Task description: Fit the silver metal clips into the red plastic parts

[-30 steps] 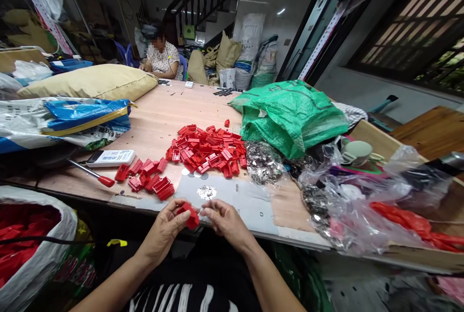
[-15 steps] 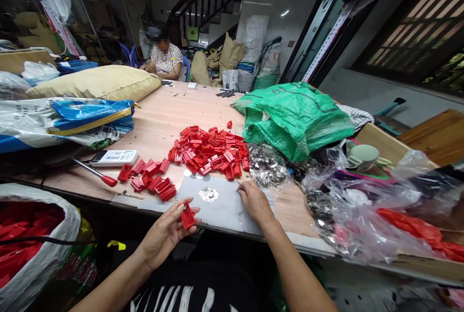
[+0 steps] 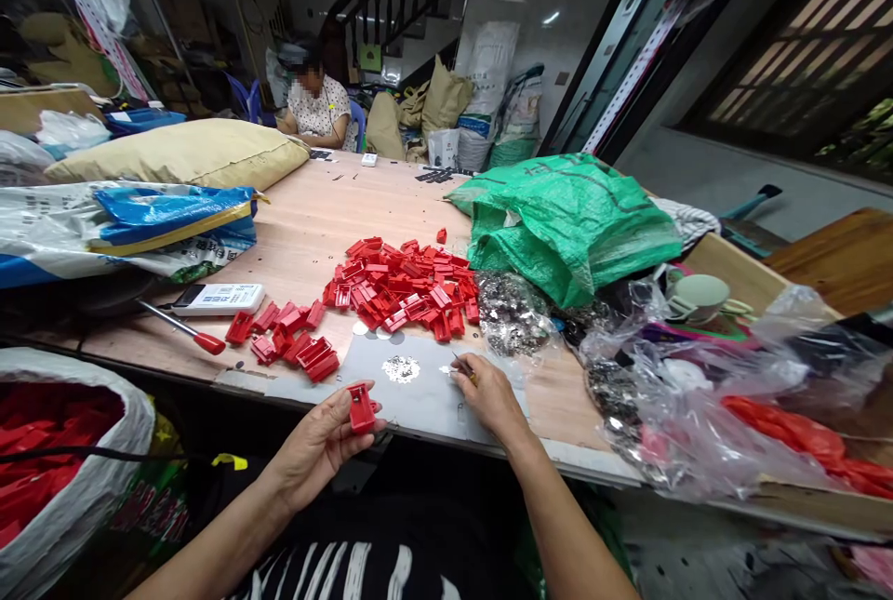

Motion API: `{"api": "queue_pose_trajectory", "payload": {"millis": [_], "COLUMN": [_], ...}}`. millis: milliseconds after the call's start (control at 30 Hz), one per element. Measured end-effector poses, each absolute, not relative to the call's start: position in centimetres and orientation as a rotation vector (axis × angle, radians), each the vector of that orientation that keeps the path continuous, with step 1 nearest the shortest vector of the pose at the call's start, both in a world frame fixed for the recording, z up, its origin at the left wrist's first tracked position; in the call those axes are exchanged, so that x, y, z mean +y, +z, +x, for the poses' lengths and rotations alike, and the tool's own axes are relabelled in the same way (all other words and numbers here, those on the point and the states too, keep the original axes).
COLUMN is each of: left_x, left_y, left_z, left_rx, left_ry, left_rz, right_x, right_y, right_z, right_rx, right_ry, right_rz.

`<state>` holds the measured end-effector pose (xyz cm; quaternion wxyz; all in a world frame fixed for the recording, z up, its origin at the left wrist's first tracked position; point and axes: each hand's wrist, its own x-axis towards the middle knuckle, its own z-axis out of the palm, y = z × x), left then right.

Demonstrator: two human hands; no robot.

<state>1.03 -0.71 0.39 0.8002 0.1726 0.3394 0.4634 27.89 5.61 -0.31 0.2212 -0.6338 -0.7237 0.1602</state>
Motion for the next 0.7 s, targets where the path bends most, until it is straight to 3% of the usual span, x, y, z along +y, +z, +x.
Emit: {"api": "queue_pose_trajectory", "payload": {"millis": [467, 700], "left_x": [-0.9, -1.0], "left_y": [0.8, 0.8], "left_z": [0.7, 1.2], "left_rx": [0.584, 0.618], "left_ry": [0.969, 1.102], "left_rz": [0.242, 0.444], "right_x": [5.6, 3.3], "right_y": [-1.8, 1.1], "right_z": [27.1, 24.2], "right_rx": [-2.016, -1.774], "right_ry": [0.243, 0.804], "right_rz": [-1.715, -1.555]}}
